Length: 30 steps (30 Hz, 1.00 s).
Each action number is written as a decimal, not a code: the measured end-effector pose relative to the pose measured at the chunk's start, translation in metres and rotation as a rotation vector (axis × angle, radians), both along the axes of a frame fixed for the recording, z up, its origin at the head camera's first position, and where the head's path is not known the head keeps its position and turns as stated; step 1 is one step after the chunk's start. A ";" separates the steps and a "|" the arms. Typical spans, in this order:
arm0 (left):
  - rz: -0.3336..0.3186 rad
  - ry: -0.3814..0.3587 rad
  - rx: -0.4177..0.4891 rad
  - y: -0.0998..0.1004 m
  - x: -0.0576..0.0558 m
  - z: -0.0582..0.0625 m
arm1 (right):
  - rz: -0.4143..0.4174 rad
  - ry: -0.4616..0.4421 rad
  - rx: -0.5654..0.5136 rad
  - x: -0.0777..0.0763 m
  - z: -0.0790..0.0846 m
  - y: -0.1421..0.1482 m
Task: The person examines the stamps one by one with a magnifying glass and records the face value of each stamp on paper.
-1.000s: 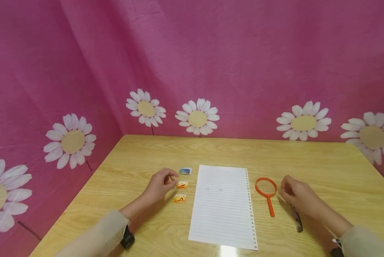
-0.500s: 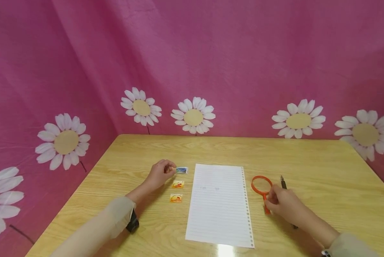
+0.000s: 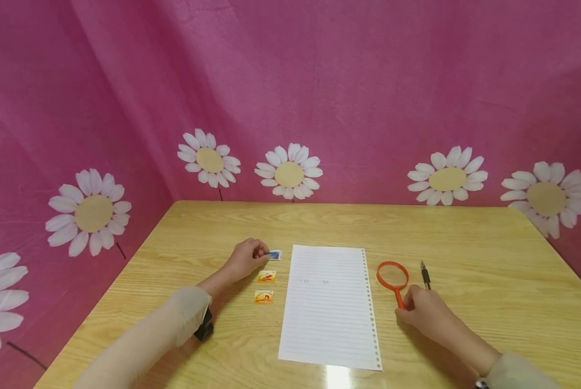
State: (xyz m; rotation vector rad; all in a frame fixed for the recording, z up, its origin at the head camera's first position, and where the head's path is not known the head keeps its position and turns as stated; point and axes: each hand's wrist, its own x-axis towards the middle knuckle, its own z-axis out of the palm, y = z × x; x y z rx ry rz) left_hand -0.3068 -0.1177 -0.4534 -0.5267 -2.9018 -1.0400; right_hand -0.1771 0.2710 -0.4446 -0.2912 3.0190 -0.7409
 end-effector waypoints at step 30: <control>-0.050 -0.039 0.006 -0.004 -0.005 -0.003 | -0.082 0.013 -0.037 -0.011 0.009 0.002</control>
